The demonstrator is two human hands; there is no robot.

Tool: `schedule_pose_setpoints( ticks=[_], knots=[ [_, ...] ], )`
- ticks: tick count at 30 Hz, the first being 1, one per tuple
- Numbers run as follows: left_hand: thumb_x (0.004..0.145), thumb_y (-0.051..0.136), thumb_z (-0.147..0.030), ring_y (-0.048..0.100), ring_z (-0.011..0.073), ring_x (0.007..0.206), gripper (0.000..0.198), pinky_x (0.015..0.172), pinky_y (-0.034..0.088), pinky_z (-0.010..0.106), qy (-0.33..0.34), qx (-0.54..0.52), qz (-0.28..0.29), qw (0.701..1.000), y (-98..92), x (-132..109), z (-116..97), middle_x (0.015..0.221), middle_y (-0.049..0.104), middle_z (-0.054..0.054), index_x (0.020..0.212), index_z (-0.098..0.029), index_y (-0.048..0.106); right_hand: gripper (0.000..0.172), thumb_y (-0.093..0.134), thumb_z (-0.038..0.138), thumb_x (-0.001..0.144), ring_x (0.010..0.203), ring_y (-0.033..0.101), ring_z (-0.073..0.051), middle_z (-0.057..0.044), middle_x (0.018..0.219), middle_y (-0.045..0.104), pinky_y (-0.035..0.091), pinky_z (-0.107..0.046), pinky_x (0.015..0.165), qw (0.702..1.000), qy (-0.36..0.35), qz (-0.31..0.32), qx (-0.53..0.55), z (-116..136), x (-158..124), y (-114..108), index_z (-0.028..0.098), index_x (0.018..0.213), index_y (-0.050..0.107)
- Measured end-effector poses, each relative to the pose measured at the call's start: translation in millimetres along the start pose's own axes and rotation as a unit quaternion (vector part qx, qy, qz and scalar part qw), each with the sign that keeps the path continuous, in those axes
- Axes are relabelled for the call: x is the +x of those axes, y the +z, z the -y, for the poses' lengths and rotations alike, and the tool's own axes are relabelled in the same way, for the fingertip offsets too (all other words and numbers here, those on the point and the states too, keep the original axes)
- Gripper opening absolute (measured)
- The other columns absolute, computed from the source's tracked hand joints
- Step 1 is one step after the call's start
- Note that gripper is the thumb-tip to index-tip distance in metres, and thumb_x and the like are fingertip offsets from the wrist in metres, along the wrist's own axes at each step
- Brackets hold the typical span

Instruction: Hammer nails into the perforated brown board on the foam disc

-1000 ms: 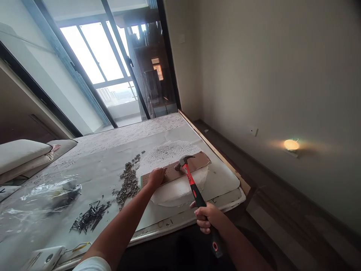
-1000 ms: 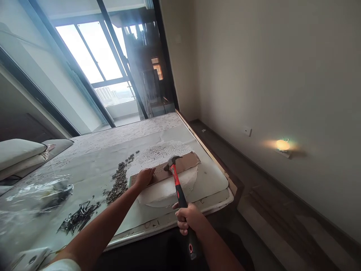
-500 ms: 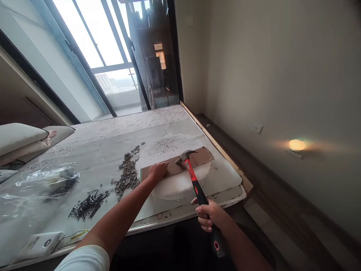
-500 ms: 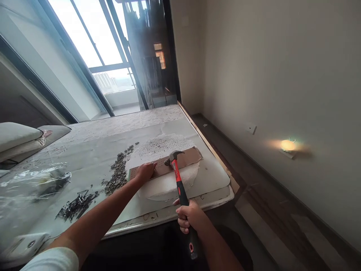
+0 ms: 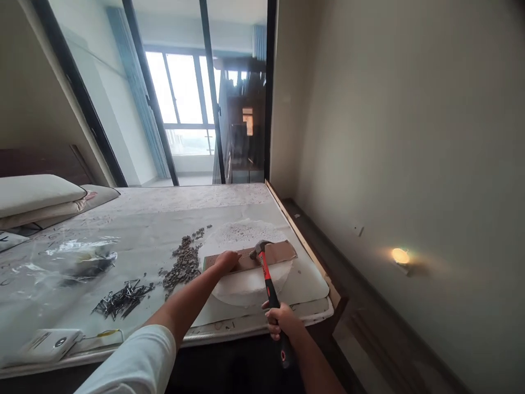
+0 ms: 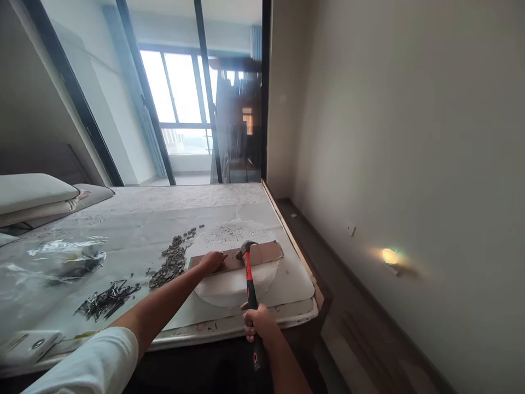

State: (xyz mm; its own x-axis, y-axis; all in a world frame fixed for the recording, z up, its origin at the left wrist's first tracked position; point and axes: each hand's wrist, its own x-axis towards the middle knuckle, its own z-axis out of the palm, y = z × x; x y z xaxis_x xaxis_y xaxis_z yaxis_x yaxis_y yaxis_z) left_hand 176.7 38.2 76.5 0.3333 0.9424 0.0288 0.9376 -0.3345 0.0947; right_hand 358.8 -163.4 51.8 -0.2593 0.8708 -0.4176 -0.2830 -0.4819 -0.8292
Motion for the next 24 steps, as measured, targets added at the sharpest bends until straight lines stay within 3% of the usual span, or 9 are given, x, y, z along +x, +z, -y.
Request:
schedule_pose_setpoints(
  ticks=[3,5,8,11,16,21,24],
  knots=[
    [0.083,0.048,-0.044,0.062,0.0195,0.078,0.035,0.07,0.044,0.028,0.004,-0.007,-0.029,1.0,-12.3,-15.8,7.4,0.08,0.066,0.008,0.076,-0.015,0.066,0.029,0.049,0.023,0.052,0.028,0.026,-0.005,0.014,0.037,0.029,0.023,-0.02,0.033,0.999,-0.013,-0.024,-0.046,-2.8,-0.1,4.2,0.02,0.081,0.044],
    [0.081,0.051,-0.046,0.061,0.0205,0.086,0.033,0.074,0.044,0.029,0.006,-0.019,-0.077,0.997,-9.6,-30.3,15.3,0.093,0.066,0.009,0.085,-0.016,0.066,0.028,0.049,0.021,0.053,0.028,0.027,-0.006,0.014,0.036,0.03,0.023,-0.02,0.032,0.996,-0.018,-0.039,-0.079,-4.8,-0.3,5.6,0.02,0.081,0.044],
    [0.08,0.054,-0.043,0.055,0.0252,0.106,0.034,0.087,0.041,0.034,0.005,-0.032,-0.134,0.991,8.9,-51.4,26.4,0.113,0.061,0.011,0.102,-0.019,0.064,0.028,0.051,0.02,0.056,0.028,0.03,-0.008,0.013,0.036,0.032,0.023,-0.021,0.033,0.991,-0.022,-0.043,-0.124,1.2,-4.8,5.9,0.019,0.084,0.046],
    [0.08,0.053,-0.042,0.052,0.0276,0.11,0.036,0.093,0.039,0.038,-0.006,-0.046,-0.156,0.987,30.7,-64.0,32.7,0.117,0.059,0.012,0.105,-0.019,0.063,0.031,0.052,0.02,0.06,0.03,0.034,-0.009,0.013,0.036,0.034,0.024,-0.021,0.035,0.979,-0.032,-0.041,-0.196,23.0,-15.6,7.2,0.018,0.091,0.049],
    [0.08,0.054,-0.041,0.051,0.028,0.108,0.03,0.094,0.037,0.041,0.0,-0.079,-0.201,0.976,48.1,-67.0,36.8,0.113,0.06,0.011,0.098,-0.019,0.064,0.032,0.052,0.019,0.064,0.028,0.031,-0.008,0.012,0.034,0.034,0.021,-0.021,0.034,0.955,-0.06,-0.038,-0.289,60.8,-27.5,20.5,0.017,0.096,0.052],
    [0.077,0.057,-0.042,0.05,0.0284,0.109,0.029,0.094,0.036,0.041,-0.003,-0.106,-0.212,0.972,51.9,-66.5,36.9,0.11,0.06,0.011,0.094,-0.02,0.065,0.027,0.054,0.017,0.058,0.027,0.03,-0.008,0.012,0.033,0.032,0.018,-0.022,0.032,0.945,0.005,-0.053,-0.323,69.6,-20.0,35.6,0.019,0.085,0.052],
    [0.076,0.058,-0.042,0.05,0.0287,0.109,0.029,0.094,0.036,0.042,-0.004,-0.119,-0.213,0.97,53.0,-66.6,35.7,0.11,0.06,0.012,0.093,-0.02,0.065,0.03,0.051,0.019,0.058,0.027,0.027,-0.008,0.013,0.033,0.032,0.022,-0.022,0.031,0.946,-0.005,-0.046,-0.32,74.2,-21.3,37.9,0.018,0.088,0.05]
  ],
)
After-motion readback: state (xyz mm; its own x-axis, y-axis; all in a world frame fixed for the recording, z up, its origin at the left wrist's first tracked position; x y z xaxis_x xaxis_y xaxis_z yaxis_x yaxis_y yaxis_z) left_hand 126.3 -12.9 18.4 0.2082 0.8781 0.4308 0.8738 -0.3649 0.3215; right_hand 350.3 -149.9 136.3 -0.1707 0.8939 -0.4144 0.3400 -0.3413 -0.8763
